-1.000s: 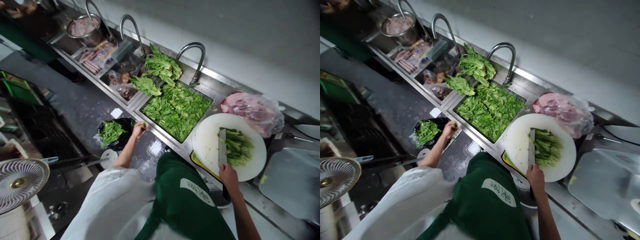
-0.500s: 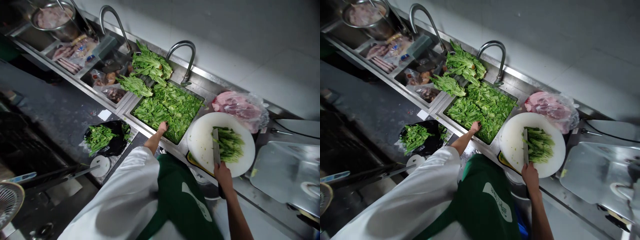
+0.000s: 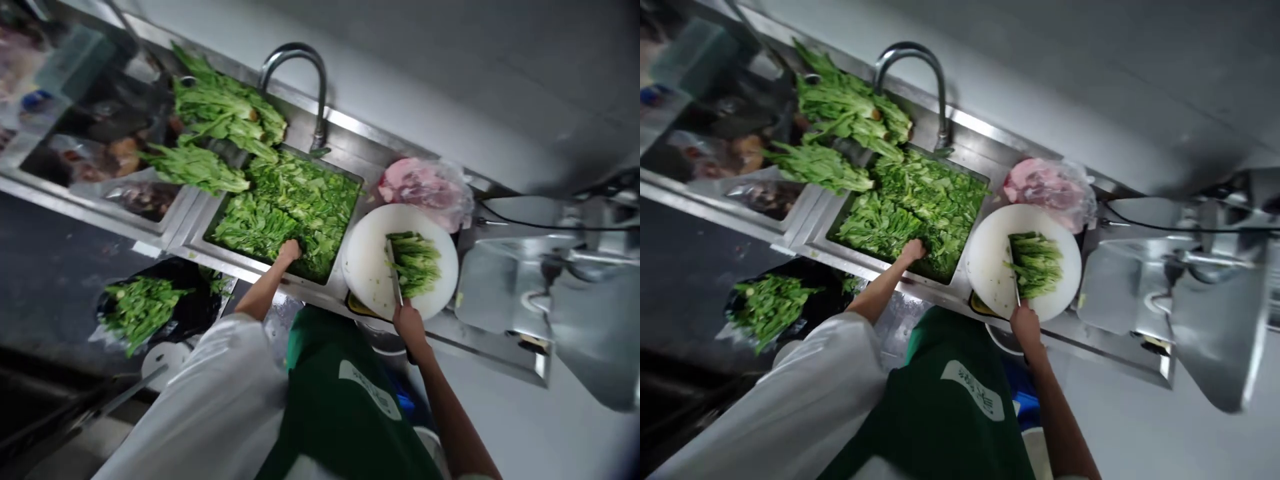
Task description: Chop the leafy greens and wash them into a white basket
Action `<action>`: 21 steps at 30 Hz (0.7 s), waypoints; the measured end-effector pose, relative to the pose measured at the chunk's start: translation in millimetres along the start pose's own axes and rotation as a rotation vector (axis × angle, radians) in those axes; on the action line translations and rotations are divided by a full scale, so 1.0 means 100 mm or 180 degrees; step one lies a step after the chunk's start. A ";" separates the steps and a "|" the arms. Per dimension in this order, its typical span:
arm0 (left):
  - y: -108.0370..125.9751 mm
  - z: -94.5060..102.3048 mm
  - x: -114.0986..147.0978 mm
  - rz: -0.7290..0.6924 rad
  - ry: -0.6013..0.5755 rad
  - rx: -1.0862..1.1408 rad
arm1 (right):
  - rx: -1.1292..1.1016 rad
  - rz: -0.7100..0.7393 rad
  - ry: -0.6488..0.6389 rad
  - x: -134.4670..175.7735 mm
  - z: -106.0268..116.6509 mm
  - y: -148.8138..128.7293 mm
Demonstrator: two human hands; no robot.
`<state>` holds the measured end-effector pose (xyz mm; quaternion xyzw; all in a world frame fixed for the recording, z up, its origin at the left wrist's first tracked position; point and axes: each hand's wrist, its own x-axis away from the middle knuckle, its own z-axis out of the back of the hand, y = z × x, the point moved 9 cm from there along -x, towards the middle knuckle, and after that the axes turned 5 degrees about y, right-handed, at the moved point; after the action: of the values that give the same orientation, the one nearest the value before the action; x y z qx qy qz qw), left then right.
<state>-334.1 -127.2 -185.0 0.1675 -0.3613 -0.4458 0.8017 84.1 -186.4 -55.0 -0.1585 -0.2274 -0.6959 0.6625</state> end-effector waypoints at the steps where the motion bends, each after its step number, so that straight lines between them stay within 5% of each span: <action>1: 0.14 0.00 0.02 0.0011 -0.0007 -0.0096 | -0.0041 -0.0043 -0.0006 0.00 0.01 -0.01; 3: 0.56 -0.03 0.15 -0.0223 -0.0017 -0.0024 | -0.0123 -0.0132 -0.0028 0.02 0.03 -0.02; 8: 2.12 -0.32 0.92 -0.1799 -0.0048 0.0975 | -0.0326 -0.0111 -0.0111 0.11 0.05 -0.08; 12: 2.82 -0.79 1.31 -0.2316 -0.0524 -0.0021 | -0.0445 0.0002 -0.0059 0.14 0.06 -0.08; 14: 2.93 -0.83 1.37 -0.2477 -0.0685 -0.0129 | -0.0493 0.0038 -0.0030 0.13 0.08 -0.06; 17: 2.83 -0.54 1.34 -0.2555 -0.0610 0.0677 | -0.0531 0.0091 -0.0012 0.11 0.11 -0.02; 19: 2.42 -0.24 1.21 -0.2054 -0.0331 0.1485 | -0.0514 0.0163 -0.0032 0.09 0.12 0.00; 21: 1.69 0.01 1.13 -0.1065 0.0103 0.2229 | -0.0435 0.0213 -0.0040 0.07 0.10 0.03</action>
<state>-195.9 -129.5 -35.9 0.4946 -0.4465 -0.4175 0.6178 86.0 -186.8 -42.4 -0.2152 -0.1782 -0.6863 0.6716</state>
